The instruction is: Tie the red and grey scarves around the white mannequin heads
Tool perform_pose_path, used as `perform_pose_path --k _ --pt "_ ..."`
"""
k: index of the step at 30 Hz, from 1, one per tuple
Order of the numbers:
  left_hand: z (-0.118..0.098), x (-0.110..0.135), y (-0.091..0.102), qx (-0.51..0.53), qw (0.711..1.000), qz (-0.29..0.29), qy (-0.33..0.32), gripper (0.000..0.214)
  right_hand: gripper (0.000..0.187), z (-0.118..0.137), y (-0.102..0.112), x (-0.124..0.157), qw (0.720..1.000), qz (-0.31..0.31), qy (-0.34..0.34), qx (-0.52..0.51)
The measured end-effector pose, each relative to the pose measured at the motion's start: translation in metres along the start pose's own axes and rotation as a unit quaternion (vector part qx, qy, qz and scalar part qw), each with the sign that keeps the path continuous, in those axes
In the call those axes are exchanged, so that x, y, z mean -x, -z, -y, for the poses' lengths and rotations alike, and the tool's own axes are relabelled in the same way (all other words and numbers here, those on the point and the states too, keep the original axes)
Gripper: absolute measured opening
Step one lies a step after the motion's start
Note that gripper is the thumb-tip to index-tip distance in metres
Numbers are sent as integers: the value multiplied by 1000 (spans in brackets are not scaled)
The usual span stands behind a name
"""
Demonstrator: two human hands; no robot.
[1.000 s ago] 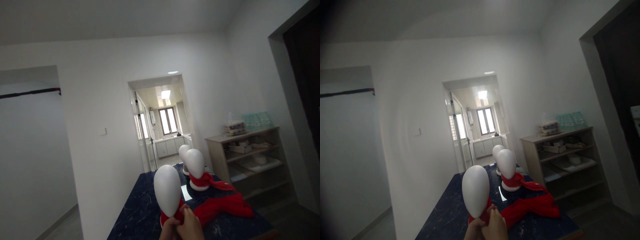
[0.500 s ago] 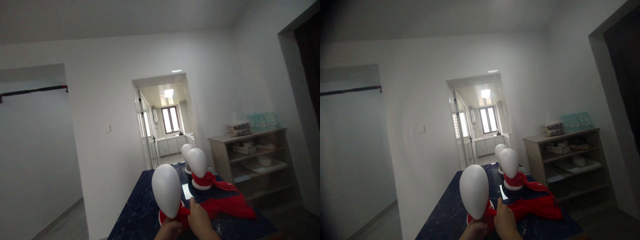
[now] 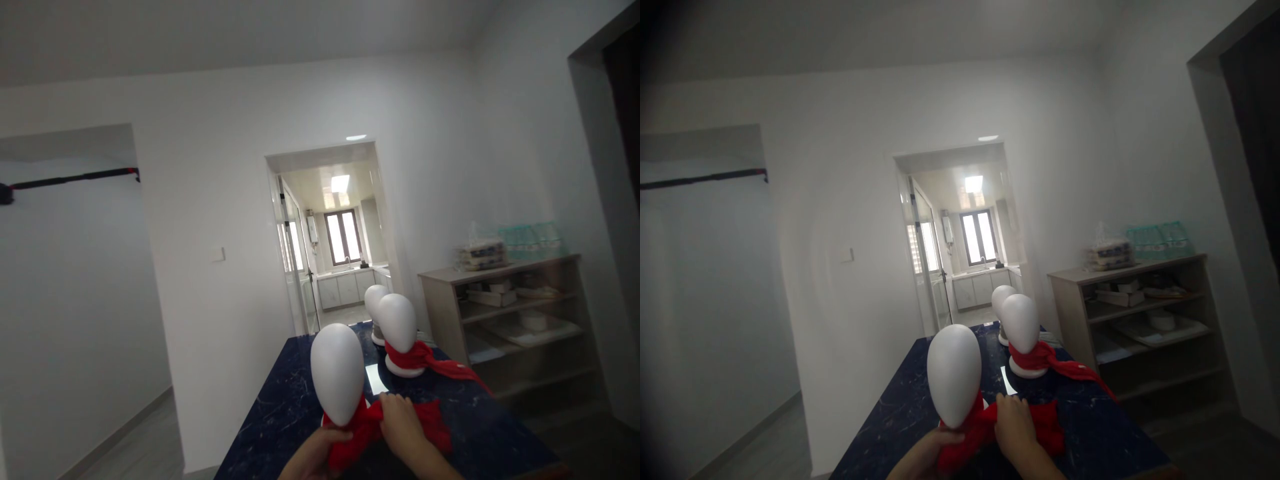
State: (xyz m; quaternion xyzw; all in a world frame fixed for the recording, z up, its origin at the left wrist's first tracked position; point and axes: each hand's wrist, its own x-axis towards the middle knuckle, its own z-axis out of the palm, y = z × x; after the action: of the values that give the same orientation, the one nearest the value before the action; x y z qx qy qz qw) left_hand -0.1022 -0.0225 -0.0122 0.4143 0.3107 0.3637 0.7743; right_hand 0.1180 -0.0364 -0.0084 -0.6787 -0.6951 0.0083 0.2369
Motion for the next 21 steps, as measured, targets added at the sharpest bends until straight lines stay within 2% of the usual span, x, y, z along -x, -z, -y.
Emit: perform_pose_path --k 2,3,7,9,11,13,15,16,17,19,20,21 --pt "-5 5 8 -12 999 15 -41 55 42 2 1 1 1000 2 -1 10" --pt "-5 8 11 -9 998 4 -63 53 42 2 2 1 1000 3 -1 15" --pt "3 18 15 52 988 -84 -122 33 41 3 3 5 1000 7 0 23" --pt "9 19 15 96 981 -99 -133 33 40 1 2 7 1000 10 2 27" --pt "12 18 16 110 981 -109 -117 39 39 -2 0 7 999 8 5 32" --pt "7 18 20 62 988 -115 -83 45 38 -5 -1 6 999 6 3 41" --pt "-5 22 27 -72 988 -129 -51 46 36 -8 -1 5 999 9 0 50" --pt "-14 26 31 -177 972 -146 -41 44 35 -9 -1 4 999 11 -1 52" --pt "-25 30 35 -302 937 -171 -43 40 34 -9 -1 3 999 12 -1 53" --pt "-45 41 43 -529 815 -225 -67 28 33 -9 -1 2 999 9 2 50" --pt "-54 46 47 -601 755 -248 -86 20 33 -9 -2 2 999 7 4 46" --pt "-61 51 51 -643 711 -264 -104 14 34 -8 -2 2 999 5 5 42"
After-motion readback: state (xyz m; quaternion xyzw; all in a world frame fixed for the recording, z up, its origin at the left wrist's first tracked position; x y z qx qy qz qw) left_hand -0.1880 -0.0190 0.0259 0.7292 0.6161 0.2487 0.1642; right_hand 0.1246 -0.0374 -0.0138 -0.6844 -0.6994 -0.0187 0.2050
